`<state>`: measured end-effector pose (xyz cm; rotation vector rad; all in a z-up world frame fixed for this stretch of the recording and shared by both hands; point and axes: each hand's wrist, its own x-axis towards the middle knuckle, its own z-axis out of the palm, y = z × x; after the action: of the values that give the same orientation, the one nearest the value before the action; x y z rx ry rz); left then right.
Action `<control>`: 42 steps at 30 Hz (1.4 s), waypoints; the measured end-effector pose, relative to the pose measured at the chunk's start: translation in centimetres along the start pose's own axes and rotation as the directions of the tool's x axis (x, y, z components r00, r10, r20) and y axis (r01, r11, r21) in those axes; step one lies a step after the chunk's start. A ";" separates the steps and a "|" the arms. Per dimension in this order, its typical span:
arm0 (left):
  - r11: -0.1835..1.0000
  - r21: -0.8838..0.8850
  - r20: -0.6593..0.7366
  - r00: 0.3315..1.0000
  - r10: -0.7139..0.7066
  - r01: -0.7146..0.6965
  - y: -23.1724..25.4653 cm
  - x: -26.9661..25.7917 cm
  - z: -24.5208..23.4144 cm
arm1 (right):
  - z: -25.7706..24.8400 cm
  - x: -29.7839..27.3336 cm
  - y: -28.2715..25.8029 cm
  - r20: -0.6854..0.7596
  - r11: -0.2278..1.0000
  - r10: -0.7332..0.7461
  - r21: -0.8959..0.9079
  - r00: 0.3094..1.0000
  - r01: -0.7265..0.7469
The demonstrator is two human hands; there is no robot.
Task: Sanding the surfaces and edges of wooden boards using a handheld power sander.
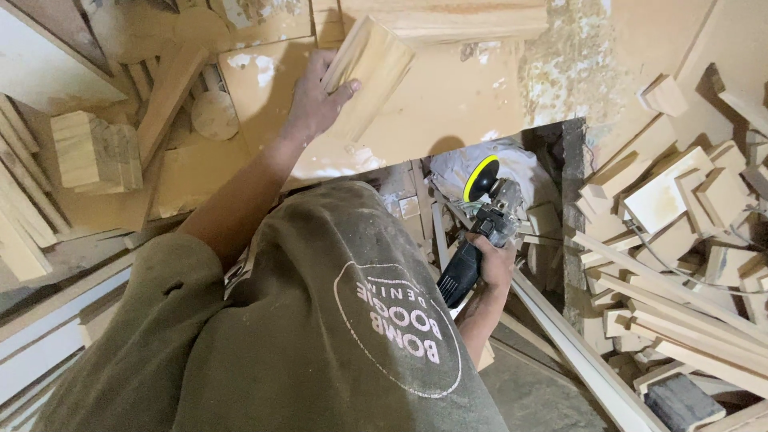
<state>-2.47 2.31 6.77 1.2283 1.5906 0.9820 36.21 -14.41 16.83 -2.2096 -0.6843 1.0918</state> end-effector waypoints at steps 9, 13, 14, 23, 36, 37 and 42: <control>0.992 -0.071 -0.017 0.994 0.106 -0.107 -5.3 6.5 3.6 | -2.3 2.0 5.0 0.038 0.994 0.033 0.105 0.999 -0.037; 0.967 -0.013 0.145 0.957 0.253 -0.254 -5.6 10.1 5.5 | -3.4 1.9 6.3 0.027 0.992 0.001 0.124 1.000 -0.004; 0.958 0.010 0.219 0.936 0.276 -0.285 -5.3 11.0 6.0 | -3.6 1.9 6.3 0.002 0.994 0.044 0.100 0.999 -0.044; 0.974 0.105 0.576 0.810 0.107 -0.203 0.0 18.2 19.7 | -5.8 1.7 8.9 -0.099 0.972 0.199 0.145 0.975 -0.184; 0.136 0.746 0.589 0.741 0.322 -0.652 4.9 10.6 23.0 | -6.5 0.5 10.3 -0.110 0.922 0.351 0.214 0.930 -0.322; 0.201 0.741 0.581 0.762 0.286 -0.641 3.5 9.9 22.9 | -6.2 0.8 11.4 -0.092 0.925 0.302 0.269 0.949 -0.268; 0.234 0.678 0.669 0.716 0.198 -0.697 3.0 5.0 16.8 | -3.1 0.2 11.5 -0.085 0.968 0.182 0.192 0.980 -0.163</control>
<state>13.72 8.99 3.64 2.6456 1.3285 -0.1000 41.03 -23.23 10.37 -2.1773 -0.3372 1.0718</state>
